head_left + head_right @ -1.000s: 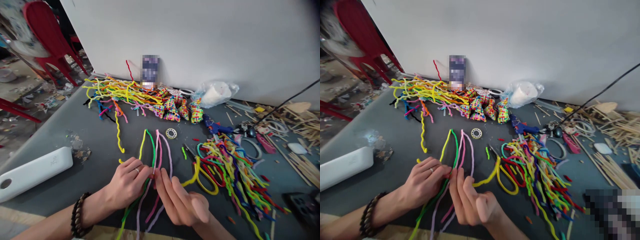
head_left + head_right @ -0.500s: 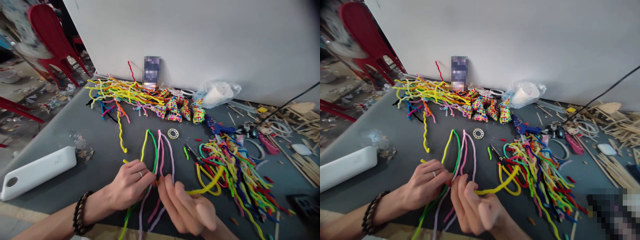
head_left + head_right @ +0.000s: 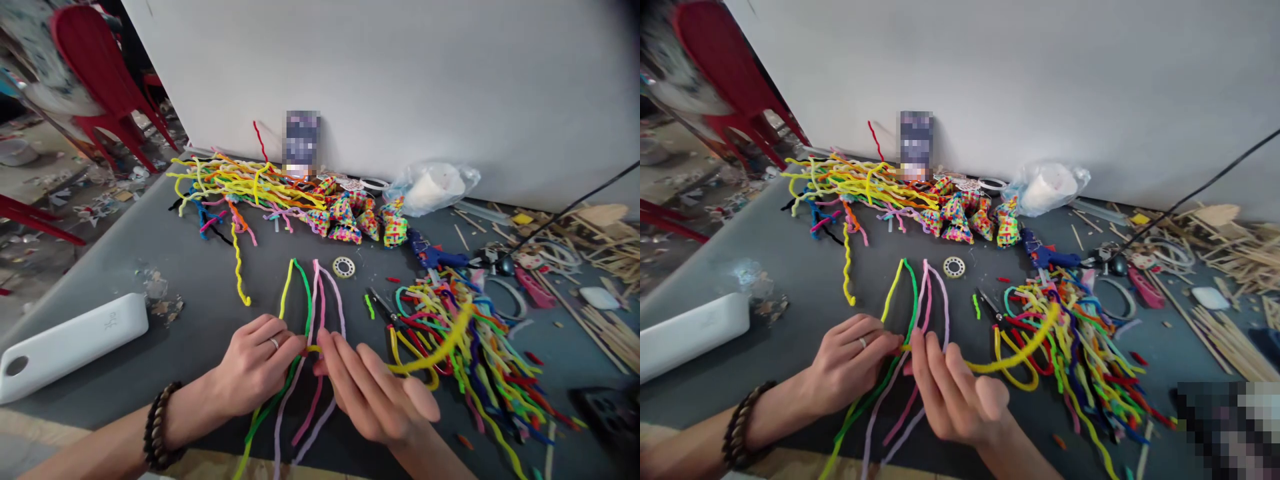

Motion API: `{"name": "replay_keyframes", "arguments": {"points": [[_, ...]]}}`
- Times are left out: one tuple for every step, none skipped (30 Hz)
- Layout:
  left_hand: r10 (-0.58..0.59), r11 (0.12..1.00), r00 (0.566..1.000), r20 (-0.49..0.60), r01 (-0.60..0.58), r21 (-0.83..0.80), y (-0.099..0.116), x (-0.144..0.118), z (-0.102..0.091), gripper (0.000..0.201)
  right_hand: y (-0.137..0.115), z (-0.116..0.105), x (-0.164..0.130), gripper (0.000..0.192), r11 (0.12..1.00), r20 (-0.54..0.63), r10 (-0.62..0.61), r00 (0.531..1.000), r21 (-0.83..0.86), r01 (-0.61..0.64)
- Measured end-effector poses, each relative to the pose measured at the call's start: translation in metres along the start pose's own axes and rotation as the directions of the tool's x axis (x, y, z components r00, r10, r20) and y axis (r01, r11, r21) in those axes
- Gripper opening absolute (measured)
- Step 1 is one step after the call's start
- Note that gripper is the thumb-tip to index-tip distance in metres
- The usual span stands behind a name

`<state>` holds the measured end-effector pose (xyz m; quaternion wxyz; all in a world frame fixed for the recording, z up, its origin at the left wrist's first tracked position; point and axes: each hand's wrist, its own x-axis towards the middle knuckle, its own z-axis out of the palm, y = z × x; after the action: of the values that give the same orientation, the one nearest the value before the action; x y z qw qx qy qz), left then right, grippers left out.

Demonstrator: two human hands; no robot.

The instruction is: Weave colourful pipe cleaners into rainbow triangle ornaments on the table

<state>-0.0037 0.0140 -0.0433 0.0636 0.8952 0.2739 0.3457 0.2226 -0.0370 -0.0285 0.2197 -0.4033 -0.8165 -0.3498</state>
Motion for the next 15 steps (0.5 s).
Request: {"name": "replay_keyframes", "arguments": {"points": [[0.022, 1.0, 1.0, -0.006, -0.022, -0.011, 0.001, 0.0, 0.0, 0.025, -0.002, -0.001, 0.001, 0.023, 1.0, -0.004, -0.018, 1.0, 0.007, 0.018], [0.038, 0.999, 0.999, -0.018, -0.039, -0.016, 0.002, 0.001, 0.0, 0.024, -0.003, -0.002, 0.001, 0.022, 0.999, -0.015, -0.036, 0.999, 0.012, 0.036], [0.043, 0.999, 0.999, -0.031, -0.043, -0.016, 0.003, 0.001, -0.001, 0.024, -0.004, -0.003, 0.002, 0.021, 0.999, -0.027, -0.047, 0.999, 0.023, 0.048], [0.035, 0.999, 0.999, -0.039, -0.036, -0.011, 0.004, 0.002, -0.001, 0.024, -0.005, -0.005, 0.003, 0.019, 0.997, -0.035, -0.056, 0.998, 0.045, 0.058], [0.019, 1.0, 0.999, -0.043, -0.02, -0.006, 0.004, 0.003, -0.002, 0.024, -0.005, -0.006, 0.005, 0.02, 0.995, -0.042, -0.063, 0.997, 0.077, 0.066], [0.002, 1.0, 0.999, -0.037, -0.002, -0.001, 0.005, 0.004, -0.003, 0.024, -0.004, -0.008, 0.007, 0.022, 0.991, -0.04, -0.066, 0.997, 0.116, 0.07], [0.0, 1.0, 1.0, -0.027, 0.0, 0.001, 0.006, 0.005, -0.003, 0.023, -0.004, -0.01, 0.009, 0.026, 0.986, -0.027, -0.054, 0.998, 0.158, 0.057], [0.015, 1.0, 1.0, -0.011, -0.015, 0.002, 0.006, 0.006, -0.004, 0.021, -0.003, -0.012, 0.011, 0.029, 0.982, -0.013, -0.031, 0.999, 0.189, 0.033], [0.043, 0.999, 0.999, 0.004, -0.043, 0.005, 0.008, 0.007, -0.005, 0.02, -0.001, -0.012, 0.012, 0.031, 0.981, -0.013, -0.001, 1.0, 0.194, 0.003], [0.081, 0.997, 0.997, 0.016, -0.081, 0.011, 0.009, 0.008, -0.006, 0.02, 0.001, -0.013, 0.013, 0.031, 0.985, -0.032, 0.018, 0.999, 0.17, -0.013], [0.117, 0.993, 0.993, 0.021, -0.117, 0.021, 0.01, 0.009, -0.007, 0.02, 0.003, -0.012, 0.013, 0.029, 0.992, -0.057, 0.02, 0.998, 0.124, -0.013], [0.14, 0.99, 0.99, 0.022, -0.141, 0.033, 0.01, 0.01, -0.007, 0.019, 0.005, -0.011, 0.013, 0.026, 0.998, -0.092, 0.001, 0.996, 0.066, 0.005], [0.144, 0.988, 0.99, 0.015, -0.144, 0.051, 0.01, 0.01, -0.008, 0.017, 0.008, -0.009, 0.012, 0.023, 1.0, -0.124, -0.027, 0.992, 0.004, 0.028], [0.126, 0.989, 0.992, 0.002, -0.126, 0.073, 0.008, 0.01, -0.008, 0.015, 0.01, -0.007, 0.01, 0.021, 0.998, -0.141, -0.047, 0.989, -0.043, 0.042], [0.092, 0.992, 0.996, -0.016, -0.09, 0.093, 0.006, 0.009, -0.008, 0.012, 0.012, -0.005, 0.008, 0.019, 0.997, -0.144, -0.045, 0.989, -0.067, 0.036]]}}
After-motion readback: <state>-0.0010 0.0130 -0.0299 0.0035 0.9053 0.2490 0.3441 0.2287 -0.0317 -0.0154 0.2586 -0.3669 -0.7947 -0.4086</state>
